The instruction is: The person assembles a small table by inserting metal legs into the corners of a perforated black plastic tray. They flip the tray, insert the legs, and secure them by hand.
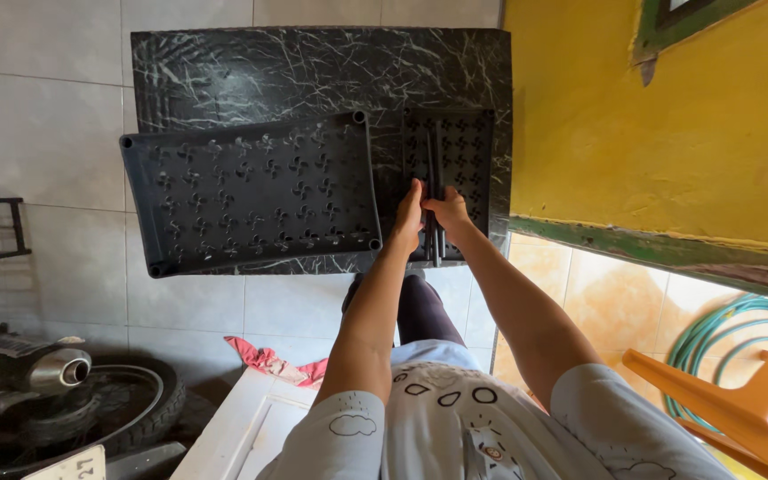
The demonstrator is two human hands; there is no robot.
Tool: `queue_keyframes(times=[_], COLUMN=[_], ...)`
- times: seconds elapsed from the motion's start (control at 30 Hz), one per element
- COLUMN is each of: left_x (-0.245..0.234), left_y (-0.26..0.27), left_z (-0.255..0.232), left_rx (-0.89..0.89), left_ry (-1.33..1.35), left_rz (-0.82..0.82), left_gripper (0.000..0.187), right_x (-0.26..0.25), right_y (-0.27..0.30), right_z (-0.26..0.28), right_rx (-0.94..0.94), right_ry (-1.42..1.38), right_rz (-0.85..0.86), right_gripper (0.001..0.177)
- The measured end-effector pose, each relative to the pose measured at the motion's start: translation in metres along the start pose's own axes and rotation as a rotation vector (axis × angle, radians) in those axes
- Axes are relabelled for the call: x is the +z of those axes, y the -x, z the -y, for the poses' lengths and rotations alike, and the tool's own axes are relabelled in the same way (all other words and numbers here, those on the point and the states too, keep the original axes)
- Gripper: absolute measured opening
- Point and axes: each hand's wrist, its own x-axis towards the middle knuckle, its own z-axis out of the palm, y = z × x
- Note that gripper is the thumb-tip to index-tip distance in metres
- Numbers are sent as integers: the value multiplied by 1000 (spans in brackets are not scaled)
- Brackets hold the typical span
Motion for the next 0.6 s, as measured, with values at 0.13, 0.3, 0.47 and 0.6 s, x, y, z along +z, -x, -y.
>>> queue_keyframes(times=[0.13,0.3,0.47,0.6], left_x=[2,0,2,1], left_y=[-8,-4,0,1], left_z=[7,5,3,6], left_rx=[-28,-11,-10,12], left_ry=[11,-57,-73,-58], left_rz=[-21,11,-12,-7], left_gripper=[85,89,90,91], right_x=[4,1,-1,-10], right_y=[-8,-11,-15,-7], right_z=[-7,-16,-20,-17], right_rx=[-86,-107,-113,-189], right_ry=[79,166,270,371], right_rz=[-72,-146,-343,-452], right_gripper=[32,36,53,50])
